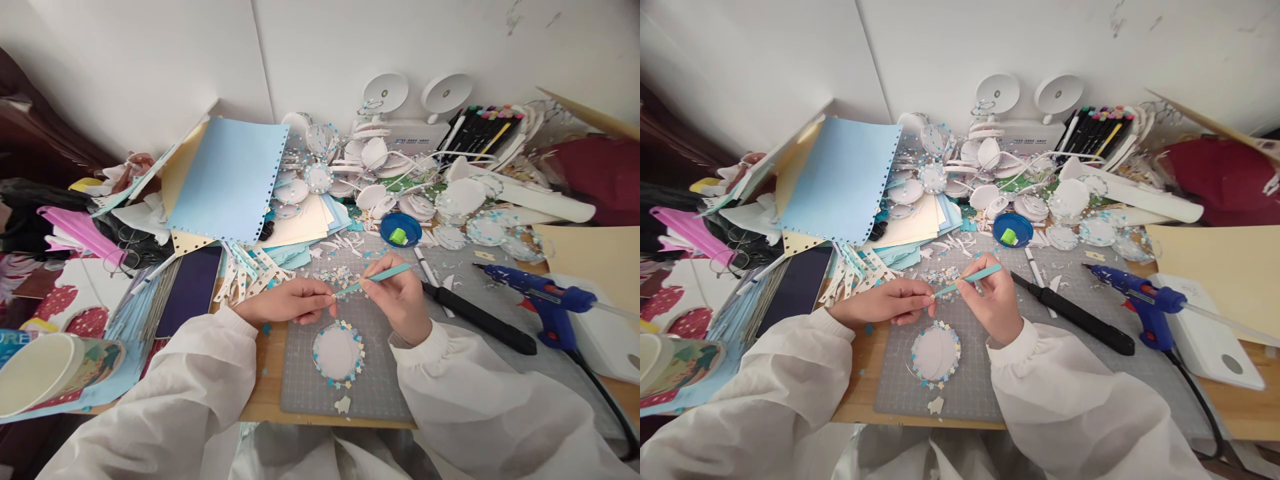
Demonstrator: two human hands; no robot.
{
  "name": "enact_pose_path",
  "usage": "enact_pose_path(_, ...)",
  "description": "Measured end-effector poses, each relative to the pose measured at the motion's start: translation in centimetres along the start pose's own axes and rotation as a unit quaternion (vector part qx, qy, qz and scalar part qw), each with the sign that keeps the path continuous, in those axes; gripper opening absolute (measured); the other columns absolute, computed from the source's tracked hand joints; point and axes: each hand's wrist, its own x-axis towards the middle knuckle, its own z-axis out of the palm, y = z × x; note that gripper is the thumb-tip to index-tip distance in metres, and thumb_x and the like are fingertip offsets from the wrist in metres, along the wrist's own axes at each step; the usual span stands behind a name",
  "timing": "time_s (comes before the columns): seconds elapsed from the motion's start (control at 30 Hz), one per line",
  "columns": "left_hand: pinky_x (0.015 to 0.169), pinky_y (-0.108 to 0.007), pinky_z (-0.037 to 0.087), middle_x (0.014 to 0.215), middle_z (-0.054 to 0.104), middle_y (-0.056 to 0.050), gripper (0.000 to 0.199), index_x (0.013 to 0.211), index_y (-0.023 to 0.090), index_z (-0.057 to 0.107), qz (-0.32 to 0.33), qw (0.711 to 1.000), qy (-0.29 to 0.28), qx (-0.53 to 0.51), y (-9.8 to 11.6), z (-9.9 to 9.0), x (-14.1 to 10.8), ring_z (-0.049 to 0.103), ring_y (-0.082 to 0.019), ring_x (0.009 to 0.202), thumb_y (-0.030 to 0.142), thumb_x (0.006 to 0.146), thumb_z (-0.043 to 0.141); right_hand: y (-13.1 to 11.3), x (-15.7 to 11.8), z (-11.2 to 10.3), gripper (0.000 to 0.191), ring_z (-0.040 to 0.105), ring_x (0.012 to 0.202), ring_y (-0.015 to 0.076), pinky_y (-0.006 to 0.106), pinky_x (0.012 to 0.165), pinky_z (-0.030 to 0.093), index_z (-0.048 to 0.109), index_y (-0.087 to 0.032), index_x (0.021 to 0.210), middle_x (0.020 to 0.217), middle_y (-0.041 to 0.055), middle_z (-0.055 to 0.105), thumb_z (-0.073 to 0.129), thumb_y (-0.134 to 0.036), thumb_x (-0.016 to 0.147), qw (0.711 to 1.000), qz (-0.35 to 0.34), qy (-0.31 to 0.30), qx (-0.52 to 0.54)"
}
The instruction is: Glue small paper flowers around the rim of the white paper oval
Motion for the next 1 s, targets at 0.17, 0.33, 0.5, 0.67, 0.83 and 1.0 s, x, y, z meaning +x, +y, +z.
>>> enact_pose_path(0.17, 0.048, -0.018, 0.028, 0.054, 0.041, 0.005, 0.033, 0.092, 0.011, 0.058, 0.001, 1.0, -0.001, 0.003, 0.1, 0.0, -0.1, 0.034, -0.006, 0.046, 0.04, 0.095, 0.043, 0.0, 0.0, 0.1, 0.017, 0.046, 0.063, 0.0131, 0.029, 0.058, 0.037, 0.05, -0.021, 0.075, 0.069, -0.0018, 0.047, 0.066, -0.025, 0.08, 1.0, 0.005, 0.005, 0.0)
enact_pose_path(0.33, 0.048, -0.018, 0.028, 0.054, 0.041, 0.005, 0.033, 0.092, 0.011, 0.059, 0.002, 1.0, -0.003, 0.004, 0.1, 0.0, -0.1, 0.034, -0.006, 0.047, 0.04, 0.095, 0.044, 0.0, 0.0, 0.1, 0.017, 0.046, 0.062, 0.0127, 0.028, 0.058, 0.038, 0.05, -0.021, 0.075, 0.07, -0.0016, 0.048, 0.066, -0.025, 0.079, 1.0, 0.012, 0.008, 0.0)
enact_pose_path(0.5, 0.047, -0.018, 0.028, 0.054, 0.041, 0.005, 0.034, 0.092, 0.011, 0.059, 0.0, 1.0, 0.001, 0.006, 0.1, 0.0, -0.1, 0.035, -0.006, 0.046, 0.042, 0.094, 0.044, 0.3, 0.1, 0.0, 0.016, 0.048, 0.063, 0.0123, 0.027, 0.057, 0.04, 0.051, -0.021, 0.076, 0.07, -0.0017, 0.05, 0.066, -0.025, 0.079, 1.0, 0.023, 0.017, 0.01)
enact_pose_path(0.67, 0.047, -0.019, 0.027, 0.055, 0.042, 0.005, 0.035, 0.093, 0.011, 0.06, -0.003, 1.0, 0.002, 0.004, 0.1, 0.0, 0.0, 0.034, -0.006, 0.046, 0.043, 0.093, 0.045, 0.5, 0.2, -0.1, 0.015, 0.05, 0.066, 0.0128, 0.028, 0.06, 0.042, 0.052, -0.021, 0.076, 0.072, -0.0013, 0.051, 0.066, -0.025, 0.079, 0.999, 0.003, 0.043, 0.007)
enact_pose_path(0.83, 0.046, -0.02, 0.026, 0.053, 0.041, 0.005, 0.038, 0.095, 0.009, 0.063, -0.012, 1.0, 0.018, -0.008, 0.4, 0.1, -0.1, 0.033, -0.007, 0.045, 0.044, 0.092, 0.048, -0.1, 0.2, 0.0, 0.013, 0.056, 0.07, 0.0152, 0.032, 0.065, 0.046, 0.051, -0.022, 0.079, 0.074, -0.0002, 0.055, 0.063, -0.019, 0.081, 0.996, -0.064, 0.04, -0.048)
enact_pose_path(1.0, 0.046, -0.021, 0.024, 0.049, 0.039, 0.006, 0.042, 0.098, 0.009, 0.065, -0.002, 0.999, 0.036, -0.028, 0.5, 0.1, -0.2, 0.031, -0.007, 0.044, 0.046, 0.091, 0.049, -1.0, 0.1, 0.7, 0.017, 0.061, 0.075, 0.0184, 0.037, 0.071, 0.047, 0.056, -0.023, 0.081, 0.08, 0.0033, 0.065, 0.063, -0.008, 0.078, 0.964, -0.206, -0.023, -0.17)
